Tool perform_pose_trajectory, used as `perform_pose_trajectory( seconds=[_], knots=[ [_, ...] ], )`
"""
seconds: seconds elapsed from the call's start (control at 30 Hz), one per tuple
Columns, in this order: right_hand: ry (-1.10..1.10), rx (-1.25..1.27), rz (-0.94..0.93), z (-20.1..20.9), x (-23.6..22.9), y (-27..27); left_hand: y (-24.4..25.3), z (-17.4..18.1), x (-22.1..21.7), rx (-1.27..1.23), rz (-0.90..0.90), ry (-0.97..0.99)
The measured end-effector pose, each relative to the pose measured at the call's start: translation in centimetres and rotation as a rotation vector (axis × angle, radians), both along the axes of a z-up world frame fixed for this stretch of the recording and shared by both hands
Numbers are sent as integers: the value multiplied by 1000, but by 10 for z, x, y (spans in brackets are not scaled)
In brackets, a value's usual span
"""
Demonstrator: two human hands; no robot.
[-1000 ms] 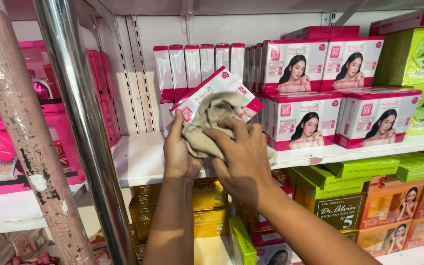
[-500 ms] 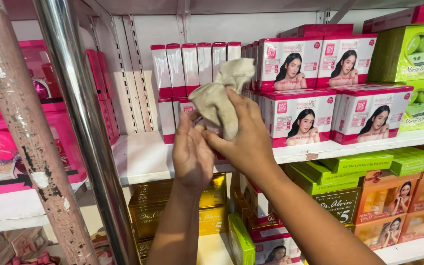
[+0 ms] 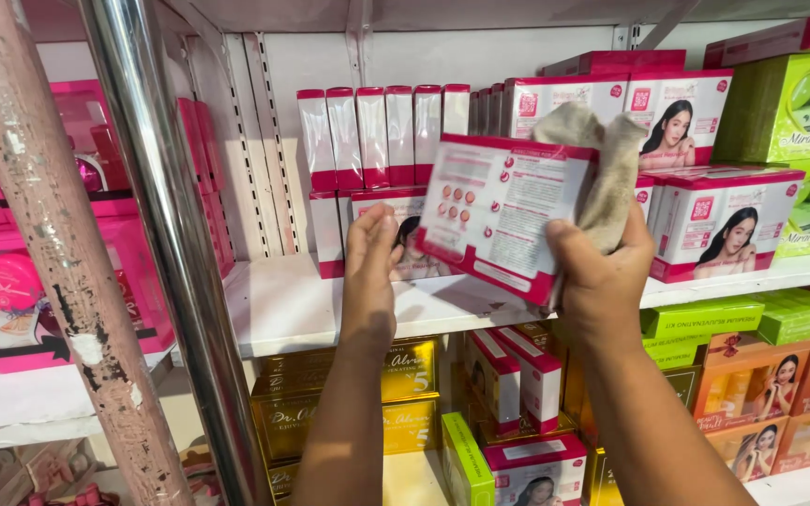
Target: The person uses a cloth to wipe the surfaces of several pink and white product boxes on a store shelf. They pick up each box, wipe it thoroughly, and place it back in its position on the shelf.
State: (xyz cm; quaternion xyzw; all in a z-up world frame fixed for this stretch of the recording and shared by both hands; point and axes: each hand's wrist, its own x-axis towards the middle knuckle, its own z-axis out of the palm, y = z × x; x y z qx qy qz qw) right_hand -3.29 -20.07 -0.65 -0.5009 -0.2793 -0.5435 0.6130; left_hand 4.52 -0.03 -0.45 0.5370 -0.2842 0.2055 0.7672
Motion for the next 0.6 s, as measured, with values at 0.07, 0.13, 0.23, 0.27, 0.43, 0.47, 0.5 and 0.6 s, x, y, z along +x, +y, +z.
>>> perform_pose_trajectory(
  seconds=[0.07, 0.13, 0.23, 0.27, 0.43, 0.47, 0.5, 0.6],
  knots=[
    [21, 22, 173, -3, 14, -7, 1, 2, 13, -52, -97, 47],
    [47, 44, 343, -8, 29, -13, 2, 2, 14, -105, -194, 98],
    [188, 11, 377, -11, 42, -14, 5, 4, 1, -166, -438, 164],
    [223, 15, 389, -9, 39, -10, 6, 5, -2, -142, -345, 200],
    [236, -146, -3, 5, 12, 0, 4, 2, 5, -198, -229, 217],
    [97, -247, -386, 10, 0, 4, 3, -1, 12, -212, -178, 209],
    [-49, -346, -768, 15, -13, 8, 0, -4, 18, -227, -128, 200],
    [-72, -378, -893, 20, -33, 25, -2, -6, 21, -303, -191, 163]
  ],
)
